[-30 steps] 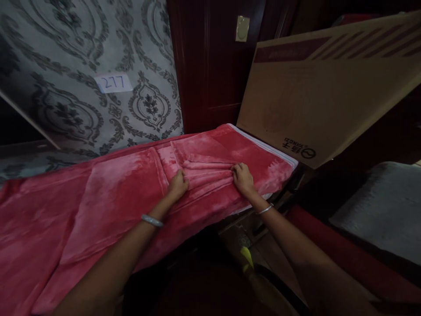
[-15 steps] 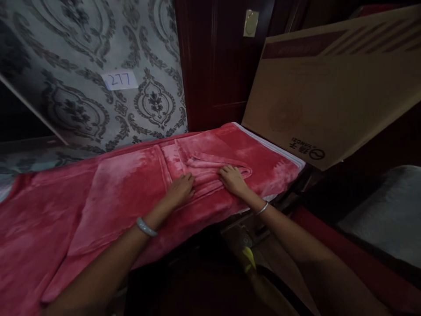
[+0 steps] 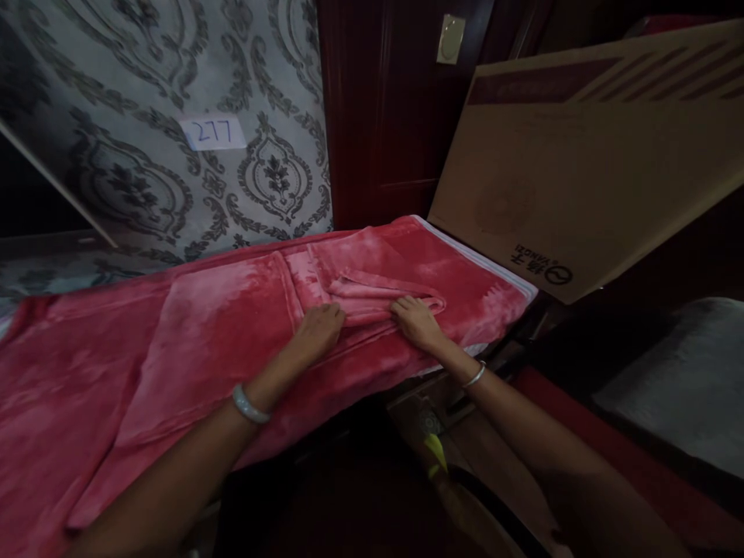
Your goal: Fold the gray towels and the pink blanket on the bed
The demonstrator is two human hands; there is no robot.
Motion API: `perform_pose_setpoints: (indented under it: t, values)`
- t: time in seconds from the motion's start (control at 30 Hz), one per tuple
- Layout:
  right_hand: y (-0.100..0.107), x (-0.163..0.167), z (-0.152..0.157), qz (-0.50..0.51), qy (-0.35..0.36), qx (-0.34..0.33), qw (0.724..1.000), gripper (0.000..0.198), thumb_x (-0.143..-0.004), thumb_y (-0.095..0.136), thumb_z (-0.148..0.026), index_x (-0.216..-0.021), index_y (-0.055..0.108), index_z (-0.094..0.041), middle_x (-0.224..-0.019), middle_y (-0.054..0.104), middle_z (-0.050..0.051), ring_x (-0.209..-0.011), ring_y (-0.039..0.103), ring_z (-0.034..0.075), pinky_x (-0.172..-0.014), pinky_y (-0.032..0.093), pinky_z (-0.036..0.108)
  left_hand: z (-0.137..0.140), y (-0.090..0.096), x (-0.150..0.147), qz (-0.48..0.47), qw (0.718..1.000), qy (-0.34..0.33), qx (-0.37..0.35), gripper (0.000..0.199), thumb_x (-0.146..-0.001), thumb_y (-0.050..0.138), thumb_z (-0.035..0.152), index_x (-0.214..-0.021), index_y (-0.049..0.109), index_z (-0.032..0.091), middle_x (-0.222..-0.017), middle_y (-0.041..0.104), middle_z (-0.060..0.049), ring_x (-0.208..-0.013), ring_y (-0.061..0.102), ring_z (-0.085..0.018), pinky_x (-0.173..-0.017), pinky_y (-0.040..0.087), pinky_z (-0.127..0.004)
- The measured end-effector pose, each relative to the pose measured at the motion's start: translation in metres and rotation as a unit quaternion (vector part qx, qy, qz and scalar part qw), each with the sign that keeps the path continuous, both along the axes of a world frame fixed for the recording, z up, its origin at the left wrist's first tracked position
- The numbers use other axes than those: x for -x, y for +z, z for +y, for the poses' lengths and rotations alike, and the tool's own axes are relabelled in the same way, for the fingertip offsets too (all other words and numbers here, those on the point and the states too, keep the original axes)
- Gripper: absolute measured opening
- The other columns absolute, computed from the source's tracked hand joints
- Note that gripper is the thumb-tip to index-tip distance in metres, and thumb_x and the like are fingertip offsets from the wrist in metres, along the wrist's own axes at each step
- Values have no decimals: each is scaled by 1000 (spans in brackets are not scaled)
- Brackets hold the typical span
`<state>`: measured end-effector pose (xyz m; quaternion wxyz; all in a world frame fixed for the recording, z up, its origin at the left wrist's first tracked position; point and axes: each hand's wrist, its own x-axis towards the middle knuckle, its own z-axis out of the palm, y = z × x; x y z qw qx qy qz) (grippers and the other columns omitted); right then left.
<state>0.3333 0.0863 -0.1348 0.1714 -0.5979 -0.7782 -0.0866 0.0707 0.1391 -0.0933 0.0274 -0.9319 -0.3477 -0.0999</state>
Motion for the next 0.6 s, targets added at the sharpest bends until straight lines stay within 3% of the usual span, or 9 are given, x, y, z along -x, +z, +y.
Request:
perform_pose_setpoints:
  t: [0.13,0.27,0.47,0.6]
  values:
    - [-3,-1,-3,7,16,8,1000,21,-98,48,-16,-99,69,-17,-100,69,14,-97,56,26,-84,42,37,-8,-12,3,18,999,3,26,27,-91,42,6,-102,66,14,-104,64,-15,-97,61,-28,-86,49,-42]
    - [11,-4,10,52,38,-11,998,25,-102,47,-25,-99,71,-17,-101,70,12,-95,59,24,-89,44,37,-6,-15,2,-16,999,15,25,25,-85,48,7,-98,68,15,-109,62,-15,-104,58,-28,-90,49,-43]
    - [49,7,64,140,-48,-10,989,32,-98,48,-14,-116,73,-17,-119,72,11,-111,63,23,-99,45,33,-1,-17,6,-72,995,-22,60,21,-86,51,17,-97,68,15,-105,63,-14,-105,56,-29,-94,48,-45]
    - [69,26,99,164,-73,52,982,36,-97,46,-9,-121,72,-13,-125,71,12,-115,64,22,-101,45,30,7,-19,12,-136,983,-17,120,40,-98,27,20,-99,67,13,-100,65,-13,-98,59,-24,-94,50,-42]
